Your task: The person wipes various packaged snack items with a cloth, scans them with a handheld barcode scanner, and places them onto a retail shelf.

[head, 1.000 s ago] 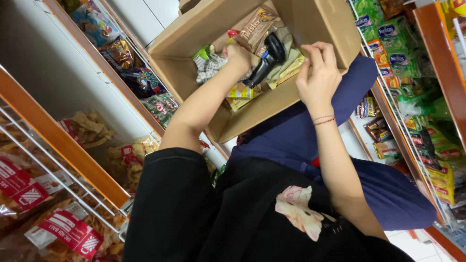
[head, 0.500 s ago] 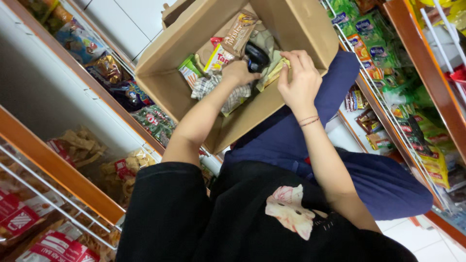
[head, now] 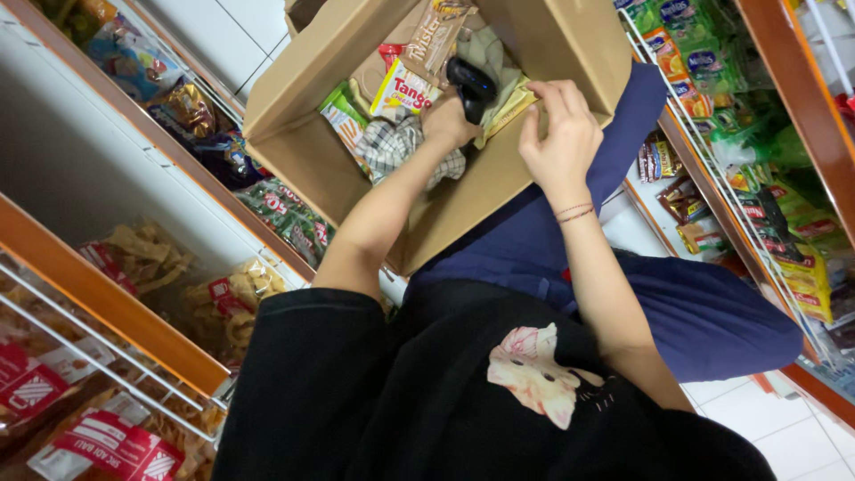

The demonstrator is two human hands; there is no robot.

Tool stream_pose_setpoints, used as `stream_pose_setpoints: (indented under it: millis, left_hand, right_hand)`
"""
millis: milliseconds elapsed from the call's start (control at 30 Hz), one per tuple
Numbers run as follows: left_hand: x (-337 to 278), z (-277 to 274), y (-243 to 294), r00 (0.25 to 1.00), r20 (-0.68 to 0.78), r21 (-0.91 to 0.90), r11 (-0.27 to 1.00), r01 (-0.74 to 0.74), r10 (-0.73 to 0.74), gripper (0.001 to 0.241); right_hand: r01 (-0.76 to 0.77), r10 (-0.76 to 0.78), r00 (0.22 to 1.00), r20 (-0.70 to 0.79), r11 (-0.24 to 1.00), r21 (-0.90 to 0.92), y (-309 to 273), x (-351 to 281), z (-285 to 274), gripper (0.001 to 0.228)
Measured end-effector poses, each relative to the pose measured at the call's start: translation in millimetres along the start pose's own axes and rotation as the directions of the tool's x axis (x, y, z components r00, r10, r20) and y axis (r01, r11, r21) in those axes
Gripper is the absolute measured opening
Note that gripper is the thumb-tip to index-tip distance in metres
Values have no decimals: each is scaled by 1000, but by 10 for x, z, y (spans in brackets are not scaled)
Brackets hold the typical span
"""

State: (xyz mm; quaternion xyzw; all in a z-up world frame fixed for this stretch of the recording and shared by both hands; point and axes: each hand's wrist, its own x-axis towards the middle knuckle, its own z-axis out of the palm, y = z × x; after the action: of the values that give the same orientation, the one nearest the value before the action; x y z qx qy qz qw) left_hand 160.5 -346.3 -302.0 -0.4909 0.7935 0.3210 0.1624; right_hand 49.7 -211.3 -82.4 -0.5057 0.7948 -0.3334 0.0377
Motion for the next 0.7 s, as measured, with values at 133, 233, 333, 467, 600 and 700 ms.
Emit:
stream_pose_setpoints:
  millis: [133,233,333,467,600,700]
  left_hand:
    - [-88,-161,-76,975,222,124,991,-50,21,72]
    - [-132,-215,-177,967,254,175,984,-10,-36,75]
    - [-141,-190,-249,972,236,209,977,-46,-4,76]
    - [-107,-286,-141,985,172,234,971,-56,16,55]
    - [-308,-719,282,990,1,257,957,-135,139,30]
    - [-775,-1166,695,921,-200,142,939,-312,336,33]
  right_hand:
    - [28,-28,999,-21,1000,-6,-20,-5,2,23]
    - [54,-54,999,-7,998,-11,-53,-6,30,22]
    - [49,-49,999,18,999,-7,-65,-17,43,21]
    - [25,-25,1000,1,999,41,-41,-39,40,22]
    - [-15,39,995,-87,966,256,-31,-74,66,24]
    - [41,21,984,-179,941,337,-1,-78,62,26]
